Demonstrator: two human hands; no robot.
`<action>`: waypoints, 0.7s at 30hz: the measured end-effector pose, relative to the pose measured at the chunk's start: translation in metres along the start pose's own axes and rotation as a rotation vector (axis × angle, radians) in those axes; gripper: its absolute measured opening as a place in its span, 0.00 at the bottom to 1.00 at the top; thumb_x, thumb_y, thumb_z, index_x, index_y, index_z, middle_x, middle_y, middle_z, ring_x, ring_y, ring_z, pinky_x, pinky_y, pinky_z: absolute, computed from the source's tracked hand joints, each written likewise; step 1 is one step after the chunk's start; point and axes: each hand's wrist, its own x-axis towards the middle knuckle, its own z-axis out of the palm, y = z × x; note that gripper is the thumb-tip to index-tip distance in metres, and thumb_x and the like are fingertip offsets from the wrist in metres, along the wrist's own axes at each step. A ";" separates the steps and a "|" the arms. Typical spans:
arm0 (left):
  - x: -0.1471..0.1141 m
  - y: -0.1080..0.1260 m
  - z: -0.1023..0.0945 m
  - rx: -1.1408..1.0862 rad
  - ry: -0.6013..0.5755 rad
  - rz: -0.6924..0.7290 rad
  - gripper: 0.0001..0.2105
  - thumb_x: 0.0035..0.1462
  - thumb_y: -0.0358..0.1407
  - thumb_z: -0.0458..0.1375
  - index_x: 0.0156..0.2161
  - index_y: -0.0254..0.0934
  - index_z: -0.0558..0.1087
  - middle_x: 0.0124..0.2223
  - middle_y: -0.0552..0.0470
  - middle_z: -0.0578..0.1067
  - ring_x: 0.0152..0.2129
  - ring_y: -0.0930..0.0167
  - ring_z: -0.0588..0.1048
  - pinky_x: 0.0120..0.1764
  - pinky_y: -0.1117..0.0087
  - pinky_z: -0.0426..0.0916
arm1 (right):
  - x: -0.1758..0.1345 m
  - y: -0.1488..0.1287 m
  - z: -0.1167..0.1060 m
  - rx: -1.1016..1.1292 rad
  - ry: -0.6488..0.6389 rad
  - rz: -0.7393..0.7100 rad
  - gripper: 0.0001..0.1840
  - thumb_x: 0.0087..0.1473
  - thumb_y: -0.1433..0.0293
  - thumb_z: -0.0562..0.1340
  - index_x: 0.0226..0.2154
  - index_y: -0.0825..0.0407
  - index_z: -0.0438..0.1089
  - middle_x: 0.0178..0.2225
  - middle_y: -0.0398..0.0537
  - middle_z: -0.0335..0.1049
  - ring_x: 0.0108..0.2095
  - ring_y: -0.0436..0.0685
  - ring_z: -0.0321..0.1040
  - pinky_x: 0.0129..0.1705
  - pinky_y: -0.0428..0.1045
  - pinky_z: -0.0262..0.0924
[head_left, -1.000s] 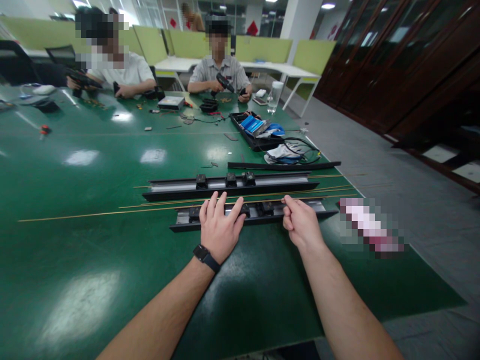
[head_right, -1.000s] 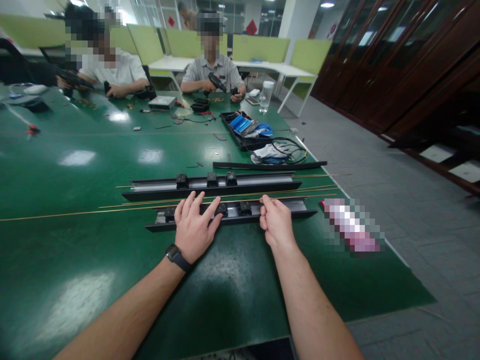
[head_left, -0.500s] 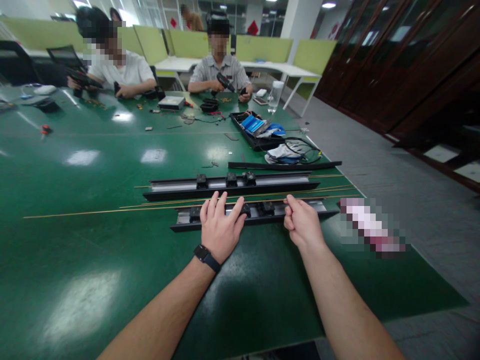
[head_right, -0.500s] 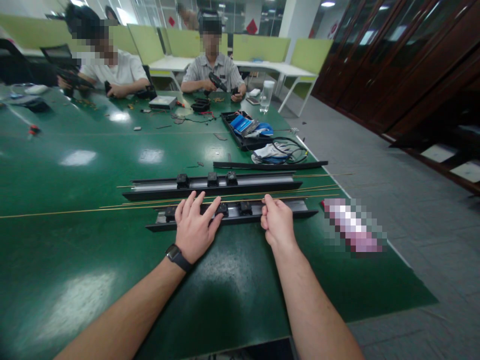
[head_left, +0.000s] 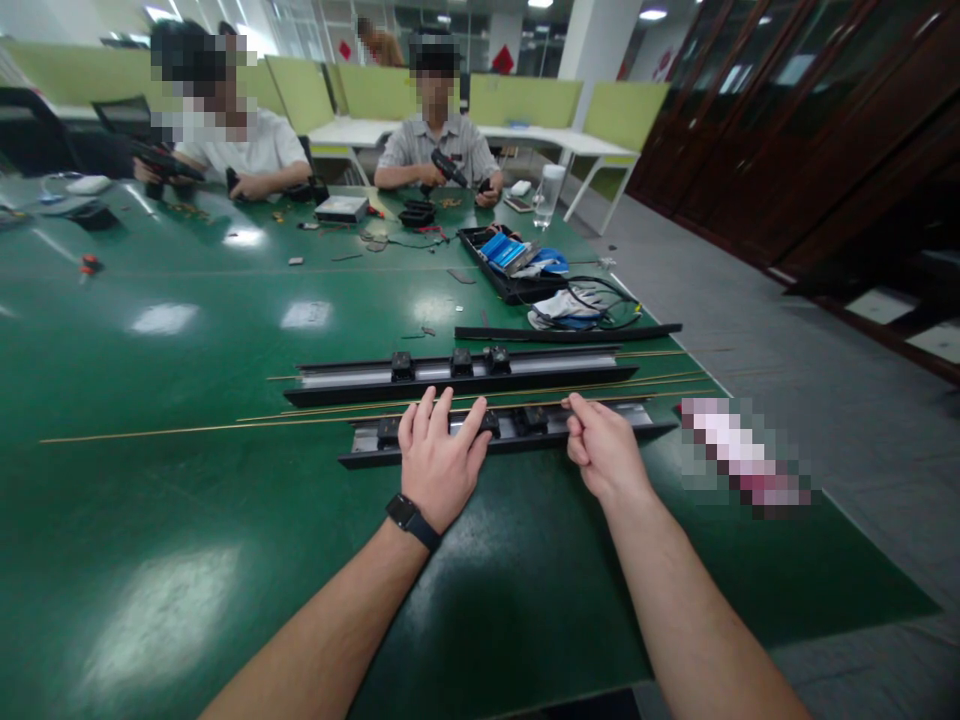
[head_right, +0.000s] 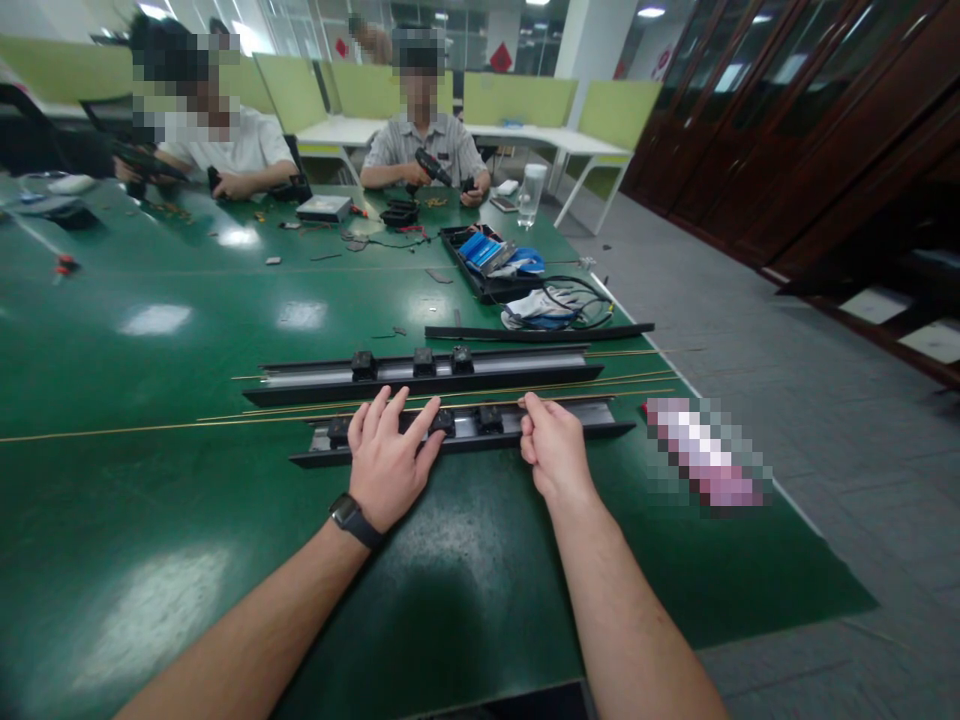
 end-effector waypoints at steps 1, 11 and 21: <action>0.000 0.000 0.000 0.001 0.000 0.000 0.21 0.64 0.44 0.56 0.61 0.52 0.68 0.65 0.42 0.66 0.66 0.54 0.57 0.64 0.47 0.52 | 0.000 0.000 0.000 0.001 0.005 0.000 0.16 0.48 0.60 0.72 0.30 0.55 0.71 0.16 0.36 0.60 0.08 0.41 0.47 0.08 0.39 0.37; 0.000 0.000 0.001 0.005 -0.003 -0.003 0.21 0.64 0.45 0.56 0.61 0.53 0.68 0.65 0.43 0.66 0.66 0.54 0.57 0.64 0.48 0.52 | -0.001 -0.001 0.004 0.022 0.058 0.004 0.17 0.49 0.60 0.72 0.27 0.55 0.69 0.15 0.35 0.59 0.08 0.41 0.47 0.08 0.39 0.37; 0.000 -0.001 0.001 0.001 -0.013 -0.007 0.21 0.64 0.45 0.55 0.61 0.53 0.68 0.65 0.43 0.65 0.66 0.54 0.57 0.64 0.48 0.51 | -0.001 -0.002 0.001 0.039 0.037 0.016 0.16 0.50 0.60 0.71 0.28 0.55 0.70 0.15 0.36 0.59 0.08 0.41 0.47 0.08 0.39 0.38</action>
